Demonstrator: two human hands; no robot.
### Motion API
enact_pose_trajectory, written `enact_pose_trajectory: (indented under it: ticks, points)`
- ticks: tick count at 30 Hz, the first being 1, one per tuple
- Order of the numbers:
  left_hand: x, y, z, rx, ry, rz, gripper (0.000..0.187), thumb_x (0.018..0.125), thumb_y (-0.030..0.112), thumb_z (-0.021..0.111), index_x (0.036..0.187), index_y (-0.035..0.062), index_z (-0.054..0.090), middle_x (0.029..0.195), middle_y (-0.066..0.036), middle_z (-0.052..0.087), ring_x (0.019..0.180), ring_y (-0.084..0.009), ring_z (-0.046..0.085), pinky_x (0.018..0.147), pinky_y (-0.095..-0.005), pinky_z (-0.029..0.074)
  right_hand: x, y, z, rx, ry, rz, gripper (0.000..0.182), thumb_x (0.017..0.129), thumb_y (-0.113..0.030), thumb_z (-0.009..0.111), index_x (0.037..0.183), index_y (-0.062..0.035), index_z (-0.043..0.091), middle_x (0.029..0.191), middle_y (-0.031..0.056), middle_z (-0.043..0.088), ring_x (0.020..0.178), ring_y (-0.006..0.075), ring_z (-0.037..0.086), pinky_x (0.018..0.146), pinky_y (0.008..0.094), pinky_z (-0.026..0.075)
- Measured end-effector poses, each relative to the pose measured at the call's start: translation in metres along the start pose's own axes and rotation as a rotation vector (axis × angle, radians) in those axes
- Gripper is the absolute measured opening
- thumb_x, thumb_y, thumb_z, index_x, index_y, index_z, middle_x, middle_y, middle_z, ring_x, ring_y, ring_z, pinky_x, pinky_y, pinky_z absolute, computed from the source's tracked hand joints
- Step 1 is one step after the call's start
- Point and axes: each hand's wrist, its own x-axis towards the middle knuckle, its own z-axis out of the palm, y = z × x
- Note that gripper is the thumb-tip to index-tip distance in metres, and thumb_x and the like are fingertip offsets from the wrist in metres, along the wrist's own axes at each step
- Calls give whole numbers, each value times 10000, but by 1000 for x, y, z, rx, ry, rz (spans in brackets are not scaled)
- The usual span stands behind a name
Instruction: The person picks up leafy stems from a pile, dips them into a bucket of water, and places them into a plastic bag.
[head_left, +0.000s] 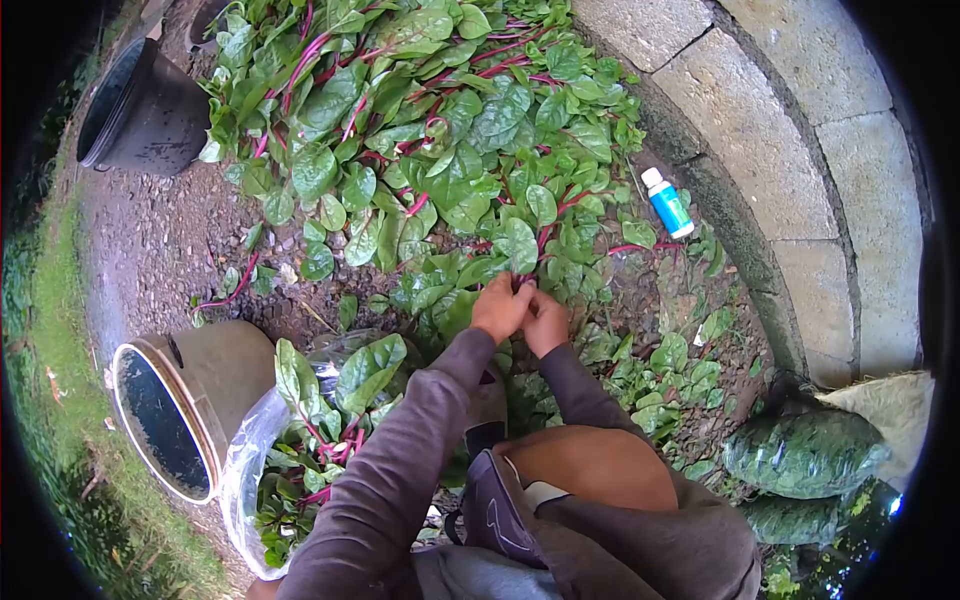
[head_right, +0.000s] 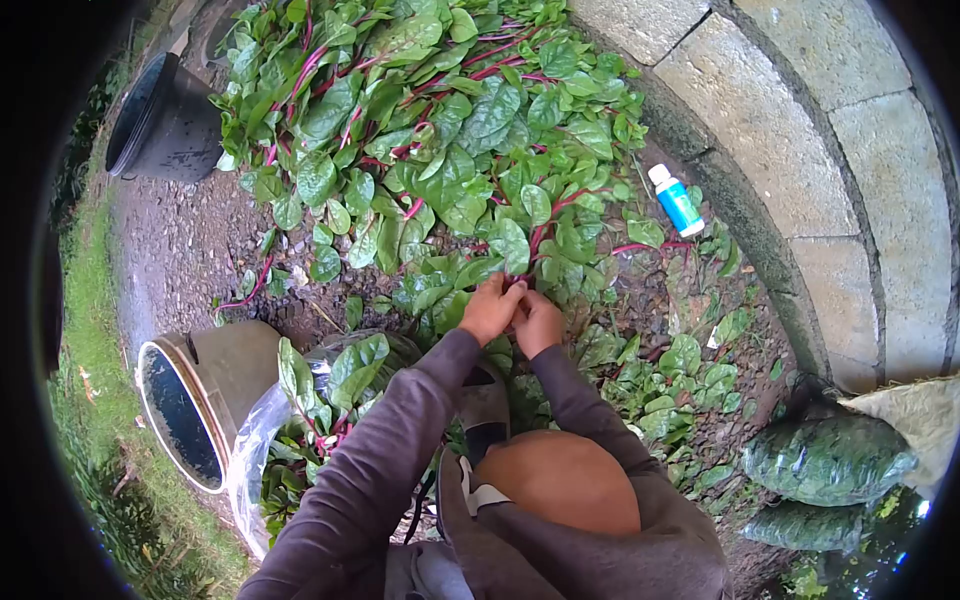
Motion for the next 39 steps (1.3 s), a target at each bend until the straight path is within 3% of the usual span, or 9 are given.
enact_pose_trajectory:
  ticks: [4, 7, 10, 13, 16, 19, 23, 33, 39]
  points:
    - [-6, 22, -34, -17, 159, -48, 488, 826, 447, 609, 862, -32, 528, 696, -189, 617, 653, -301, 630, 620, -356, 491, -2, -62, -2, -76, -34, -435, 160, 761, -119, 665, 864, -1, 629, 753, 130, 629, 671, 293, 611, 613, 344, 483]
    - [-16, 12, -52, -414, 272, -73, 375, 872, 377, 602, 817, 15, 519, 639, -93, 596, 553, -162, 589, 515, -288, 458, 0, -79, -22, 20, -203, -299, 118, 776, -103, 651, 814, 5, 622, 778, 121, 634, 698, 276, 619, 628, 328, 482]
    - [-31, -10, -69, -614, 498, -119, 274, 899, 316, 590, 831, 60, 522, 578, 26, 499, 461, -50, 425, 418, -218, 344, 11, -21, -24, 101, -23, 92, 108, 820, -117, 630, 826, -9, 625, 644, 105, 629, 503, 180, 598, 516, 295, 466]
    - [-30, -51, -71, -610, 661, 44, 267, 900, 294, 591, 852, 39, 530, 660, -1, 538, 562, -80, 464, 515, -256, 400, 25, 13, -37, -88, 62, 82, 157, 803, -185, 646, 812, -30, 629, 637, 87, 639, 552, 219, 631, 549, 329, 485]
    - [-27, -59, -65, -589, 558, -105, 263, 895, 283, 598, 862, 29, 537, 693, -20, 554, 594, -96, 490, 553, -270, 424, 32, 13, -41, -242, 145, 60, 272, 758, -311, 691, 818, -50, 644, 735, 97, 654, 667, 279, 637, 623, 373, 495]
    - [-24, -54, -53, -604, 553, -55, 207, 903, 274, 587, 886, 86, 504, 617, 35, 474, 458, -52, 382, 410, -226, 303, 46, -18, -42, -534, 249, 48, 363, 721, -411, 707, 841, -72, 658, 878, 114, 638, 784, 290, 629, 689, 390, 490]
    - [-32, -45, -52, -665, 451, -152, 223, 891, 282, 604, 871, 83, 507, 647, 12, 518, 492, -55, 431, 436, -213, 337, 75, -7, -30, -611, 143, 161, 477, 674, -516, 708, 904, -99, 675, 942, 114, 610, 860, 313, 609, 759, 419, 477]
    - [-26, -47, -53, -645, 484, -2, 199, 850, 191, 661, 879, 38, 535, 724, -24, 598, 605, -82, 520, 567, -233, 428, 113, 27, -22, 29, -31, 205, 361, 691, -385, 720, 785, -38, 700, 653, 90, 657, 586, 182, 619, 600, 311, 476]
    - [-30, -25, -55, -639, 402, 194, 246, 822, 177, 694, 863, -4, 533, 790, -50, 629, 692, -91, 514, 657, -267, 441, 83, -56, -31, 65, -143, 204, 246, 731, -237, 708, 747, 4, 660, 620, 45, 622, 524, 116, 565, 515, 266, 453]
